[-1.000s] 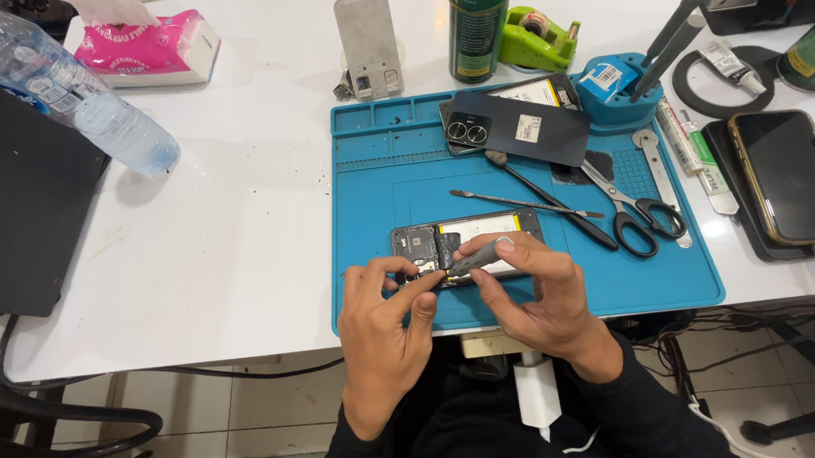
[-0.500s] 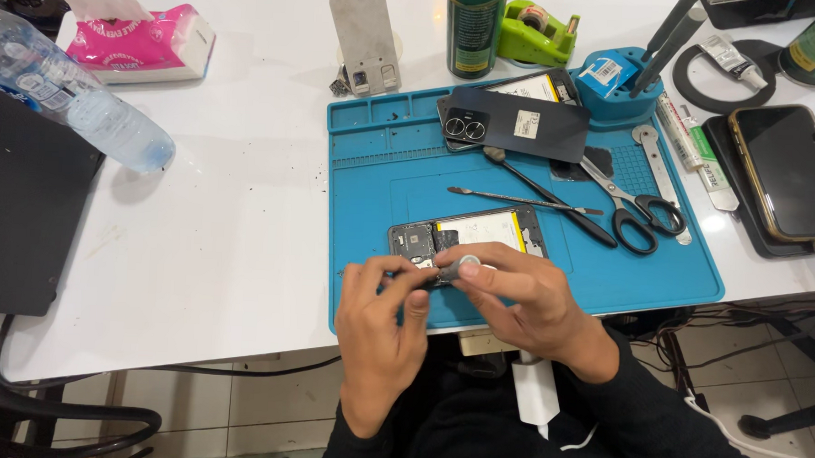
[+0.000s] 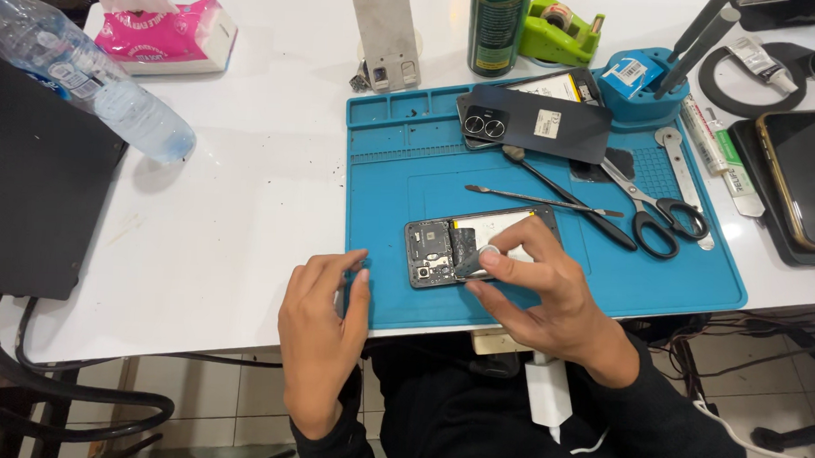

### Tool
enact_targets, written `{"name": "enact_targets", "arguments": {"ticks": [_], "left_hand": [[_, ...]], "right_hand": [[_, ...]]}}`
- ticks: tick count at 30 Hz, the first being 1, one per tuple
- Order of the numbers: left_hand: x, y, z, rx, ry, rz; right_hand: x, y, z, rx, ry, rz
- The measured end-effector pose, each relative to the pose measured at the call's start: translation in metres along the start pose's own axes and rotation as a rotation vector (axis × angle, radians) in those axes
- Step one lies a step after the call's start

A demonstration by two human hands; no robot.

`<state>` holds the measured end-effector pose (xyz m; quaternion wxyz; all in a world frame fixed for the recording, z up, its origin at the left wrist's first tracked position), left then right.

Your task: The person uses a screwdriver to unscrew and remove components from an opened smartphone on a blue repair mat, lifting out the battery and repositioning the phone body while continuing to work on its internal parts.

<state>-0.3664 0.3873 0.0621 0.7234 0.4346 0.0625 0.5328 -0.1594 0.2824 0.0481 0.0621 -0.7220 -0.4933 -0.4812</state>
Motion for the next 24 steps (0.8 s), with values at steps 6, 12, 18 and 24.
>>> {"name": "enact_targets", "arguments": {"ticks": [6, 12, 18, 24], "left_hand": [[0.011, 0.023, -0.040, 0.110, -0.063, -0.007], [0.007, 0.028, -0.061, 0.189, -0.032, 0.041], [0.001, 0.033, -0.054, 0.223, -0.142, 0.128], [-0.012, 0.020, -0.021, -0.220, -0.066, 0.153]], "right_hand": [[0.014, -0.053, -0.013, 0.020, -0.040, -0.046], [0.009, -0.078, -0.031, 0.100, 0.041, -0.039], [-0.004, -0.089, -0.031, 0.081, 0.005, -0.066], [-0.017, -0.066, -0.018, 0.102, -0.134, -0.152]]}}
Point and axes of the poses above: each hand's wrist, its own x-axis towards the middle knuckle, its own y-axis out of the back of the hand, z = x × y, the point moved 5 cm from there along x, towards the middle knuckle, and after that the axes turned 5 degrees about -x, right-handed, at the moved point
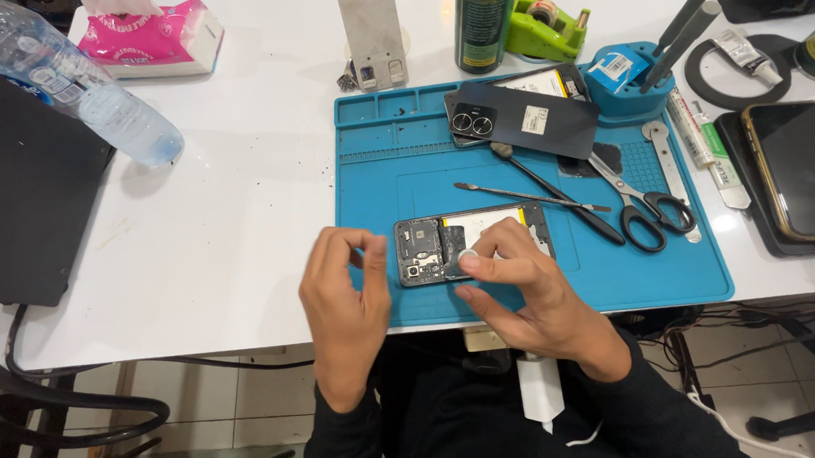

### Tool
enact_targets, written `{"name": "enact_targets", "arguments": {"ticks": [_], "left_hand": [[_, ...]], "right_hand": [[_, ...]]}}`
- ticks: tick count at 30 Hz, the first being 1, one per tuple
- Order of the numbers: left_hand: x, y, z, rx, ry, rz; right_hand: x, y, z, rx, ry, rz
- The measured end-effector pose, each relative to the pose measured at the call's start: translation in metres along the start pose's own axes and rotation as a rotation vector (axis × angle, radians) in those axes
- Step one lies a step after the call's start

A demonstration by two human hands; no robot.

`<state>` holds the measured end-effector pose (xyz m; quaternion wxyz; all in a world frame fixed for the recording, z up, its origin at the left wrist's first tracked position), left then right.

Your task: The person uses a screwdriver to unscrew and remove components from an opened smartphone on a blue repair mat, lifting out the battery and repositioning the phone body while continuing to work on its internal parts.

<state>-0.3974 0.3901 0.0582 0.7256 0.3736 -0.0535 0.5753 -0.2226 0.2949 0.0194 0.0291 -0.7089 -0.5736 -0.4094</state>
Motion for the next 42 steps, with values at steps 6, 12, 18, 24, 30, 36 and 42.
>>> {"name": "enact_targets", "arguments": {"ticks": [6, 12, 18, 24, 30, 36, 42], "left_hand": [[-0.012, -0.031, 0.043, -0.273, 0.061, 0.020], [-0.037, -0.070, 0.087, -0.333, 0.129, -0.062], [-0.076, -0.013, 0.098, -0.366, 0.121, -0.087], [-0.110, 0.040, 0.133, -0.395, 0.113, -0.109], [-0.090, 0.072, 0.168, -0.397, 0.153, -0.142], [-0.082, 0.086, 0.169, -0.378, 0.116, -0.159], [-0.079, 0.091, 0.168, -0.404, 0.123, -0.135]], "right_hand": [[-0.016, 0.041, -0.018, -0.031, 0.153, 0.084], [-0.044, 0.094, -0.036, -0.124, 0.173, 0.195], [-0.054, 0.072, -0.089, -0.127, 0.019, 0.163], [-0.062, 0.068, -0.169, -0.021, 0.149, 0.132], [-0.042, 0.080, -0.202, -0.008, 0.038, 0.118], [-0.031, 0.075, -0.217, -0.032, 0.135, 0.117], [-0.024, 0.070, -0.219, -0.092, 0.114, 0.126]]}}
Point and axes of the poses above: each hand's wrist, its own x-axis towards the middle knuckle, its own y-axis out of the back of the hand, z = x × y, the point moved 5 cm from there along x, towards the middle knuckle, and after that the axes turned 5 degrees about -x, right-handed, at the moved point
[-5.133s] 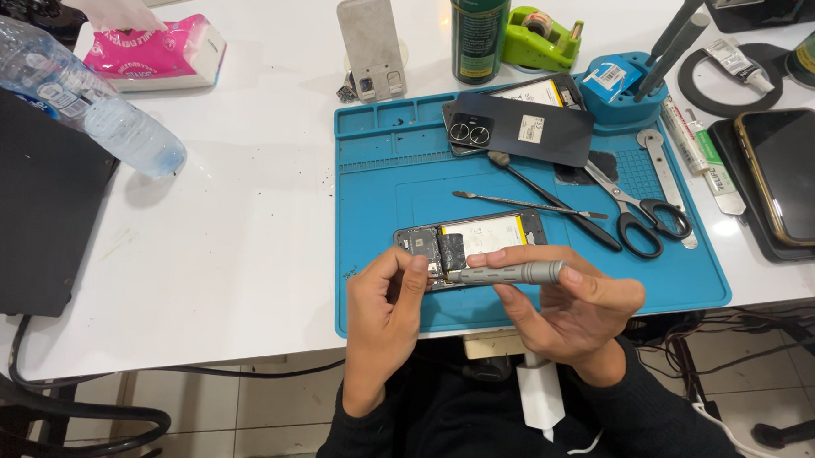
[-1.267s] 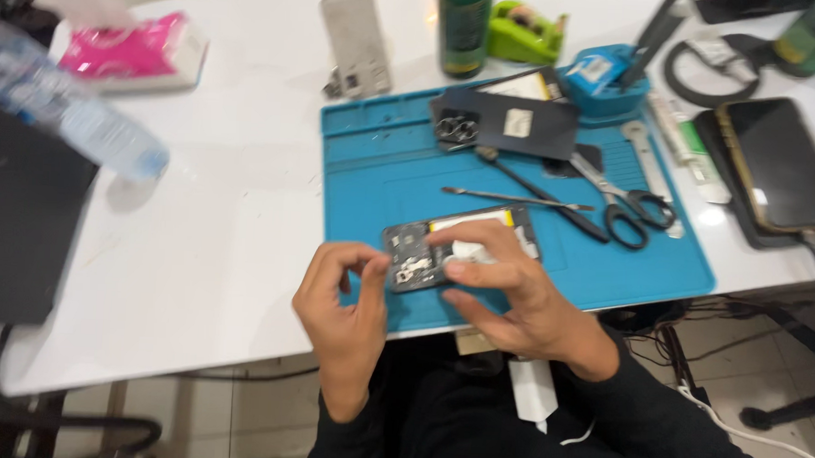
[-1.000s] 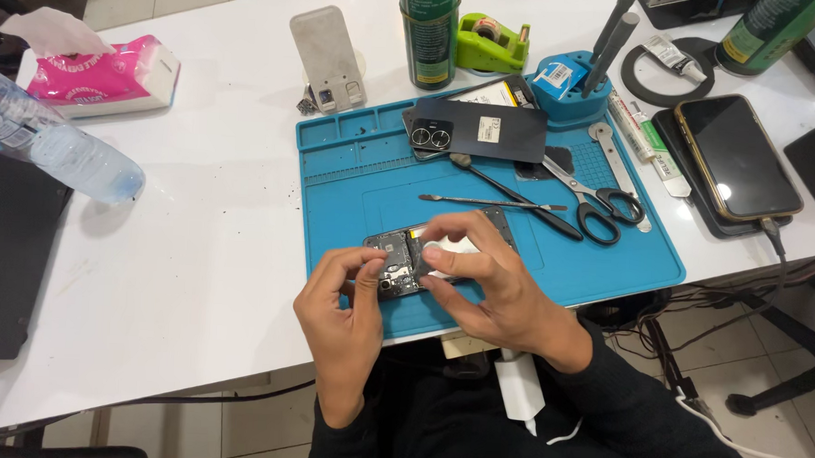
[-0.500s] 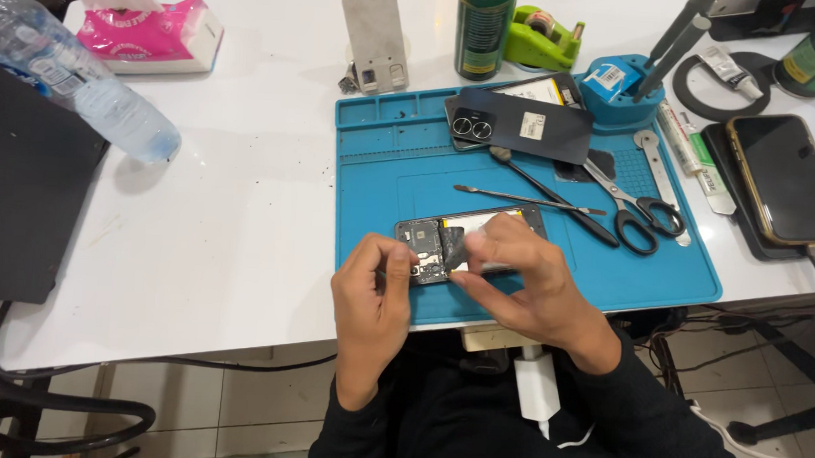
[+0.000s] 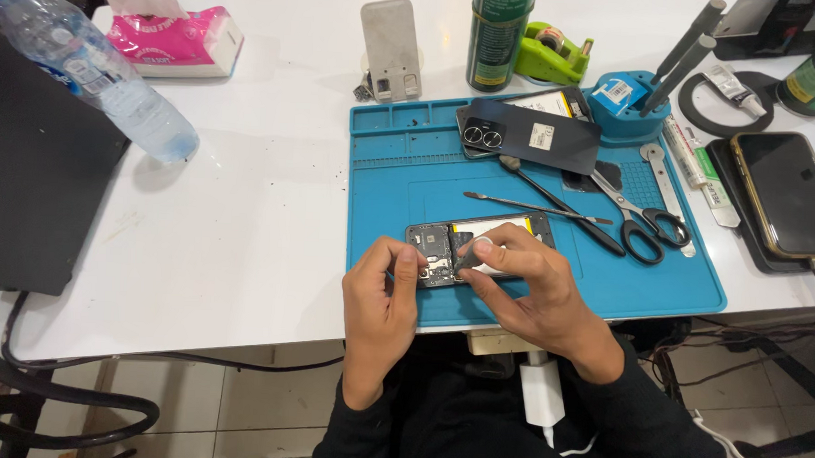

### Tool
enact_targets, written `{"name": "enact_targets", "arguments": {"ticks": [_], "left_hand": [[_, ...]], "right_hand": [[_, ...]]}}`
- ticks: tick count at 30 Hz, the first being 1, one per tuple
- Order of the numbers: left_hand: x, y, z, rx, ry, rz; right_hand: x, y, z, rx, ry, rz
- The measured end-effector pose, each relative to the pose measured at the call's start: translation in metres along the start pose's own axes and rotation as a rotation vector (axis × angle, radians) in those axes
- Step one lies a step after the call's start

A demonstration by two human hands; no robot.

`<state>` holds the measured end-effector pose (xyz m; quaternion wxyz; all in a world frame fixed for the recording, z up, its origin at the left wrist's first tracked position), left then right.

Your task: The person uses a screwdriver to unscrew and remove components from an opened smartphone on a blue repair mat, lifting out the battery and repositioning the phone body while continuing to work on its internal parts.

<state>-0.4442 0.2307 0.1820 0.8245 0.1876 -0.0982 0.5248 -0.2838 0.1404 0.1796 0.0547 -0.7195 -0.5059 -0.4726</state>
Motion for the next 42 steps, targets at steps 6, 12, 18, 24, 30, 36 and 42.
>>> {"name": "enact_targets", "arguments": {"ticks": [6, 12, 18, 24, 30, 36, 42], "left_hand": [[0.003, 0.000, -0.002, -0.004, 0.003, 0.012], [0.011, -0.006, -0.014, 0.040, 0.080, -0.014], [0.020, -0.014, -0.019, 0.026, 0.039, -0.025], [0.018, -0.014, -0.022, 0.044, 0.059, -0.033], [0.024, -0.019, -0.033, 0.032, 0.042, -0.052], [0.025, -0.022, -0.035, 0.043, 0.010, -0.089], [0.026, -0.024, -0.041, 0.028, 0.027, -0.079]], "right_hand": [[-0.005, 0.008, -0.002, 0.008, -0.066, 0.122], [-0.007, 0.005, 0.009, 0.120, 0.084, 0.282], [-0.004, 0.003, 0.024, 0.141, 0.097, 0.247], [-0.005, 0.003, 0.026, 0.139, 0.097, 0.239], [-0.007, 0.001, 0.043, 0.162, 0.050, 0.246], [-0.011, 0.001, 0.046, 0.154, 0.042, 0.287], [-0.011, 0.000, 0.049, 0.147, 0.068, 0.287]]}}
Point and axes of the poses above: each hand's wrist, its own x-axis towards the middle knuckle, its own y-axis out of the back of the hand, z = x × y, the point moved 5 cm from there along x, towards the middle knuckle, and after that the axes turned 5 degrees about -x, right-handed, at the moved point
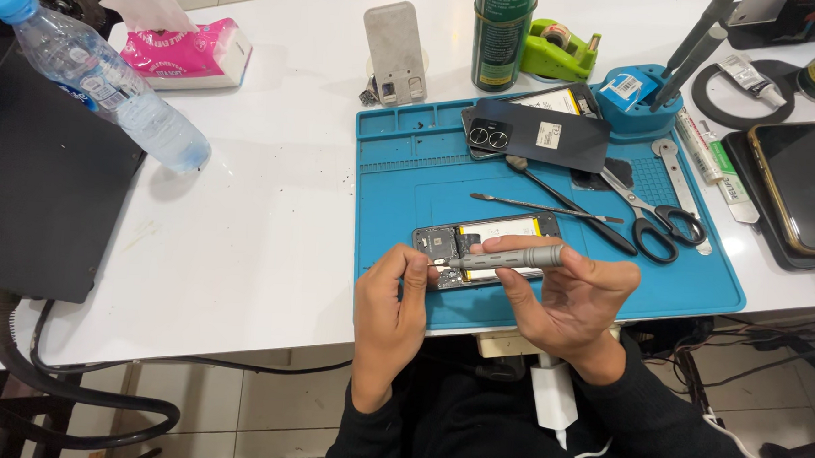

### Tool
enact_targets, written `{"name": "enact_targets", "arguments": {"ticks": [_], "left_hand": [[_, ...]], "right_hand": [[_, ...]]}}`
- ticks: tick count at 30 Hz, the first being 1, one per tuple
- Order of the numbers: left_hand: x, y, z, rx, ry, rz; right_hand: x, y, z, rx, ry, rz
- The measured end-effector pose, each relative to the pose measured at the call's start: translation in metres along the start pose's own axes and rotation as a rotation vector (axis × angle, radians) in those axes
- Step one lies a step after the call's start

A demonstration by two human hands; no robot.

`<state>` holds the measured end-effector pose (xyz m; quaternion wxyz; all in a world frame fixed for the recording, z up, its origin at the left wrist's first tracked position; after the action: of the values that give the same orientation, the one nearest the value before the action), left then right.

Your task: The person uses a screwdriver to unscrew and remove components from an opened smartphone on a blue repair mat, lifting out the battery and repositioning the phone body while continuing to work on its internal parts.

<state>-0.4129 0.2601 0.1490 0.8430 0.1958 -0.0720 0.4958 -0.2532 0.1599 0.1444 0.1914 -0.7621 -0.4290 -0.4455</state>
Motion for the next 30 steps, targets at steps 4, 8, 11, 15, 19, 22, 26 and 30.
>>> {"name": "enact_targets", "arguments": {"ticks": [4, 8, 11, 15, 19, 22, 26, 30], "left_hand": [[-0.001, 0.000, -0.001, 0.006, 0.002, 0.003], [0.001, -0.003, -0.003, 0.029, -0.018, 0.013], [0.003, -0.004, -0.002, 0.016, -0.033, 0.012], [0.004, -0.003, -0.002, 0.007, -0.026, 0.007], [0.006, -0.005, -0.004, 0.040, -0.017, 0.032], [0.006, -0.005, -0.004, 0.040, -0.059, 0.045], [0.006, -0.004, -0.003, 0.031, -0.078, 0.039], [0.006, -0.004, -0.002, 0.017, -0.061, 0.053]], "right_hand": [[-0.001, 0.002, 0.001, -0.007, -0.003, -0.011], [-0.003, 0.003, 0.007, -0.002, -0.007, -0.014], [-0.003, 0.003, 0.009, -0.007, -0.009, -0.011], [-0.003, 0.004, 0.010, 0.011, -0.014, -0.008], [-0.002, 0.004, 0.013, 0.001, -0.008, -0.015], [-0.003, 0.004, 0.014, -0.007, -0.012, -0.011], [-0.003, 0.003, 0.013, 0.000, -0.030, -0.010], [-0.002, 0.003, 0.015, 0.000, -0.045, -0.024]]}}
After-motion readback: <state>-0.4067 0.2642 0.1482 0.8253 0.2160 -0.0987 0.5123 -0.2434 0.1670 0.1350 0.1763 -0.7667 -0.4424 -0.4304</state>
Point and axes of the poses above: each hand's wrist, its own x-axis towards the middle knuckle, its own y-axis out of the back of the hand, z = x × y, the point moved 5 cm from there along x, towards the middle knuckle, and after that the axes turned 5 degrees about -x, right-handed, at the moved point
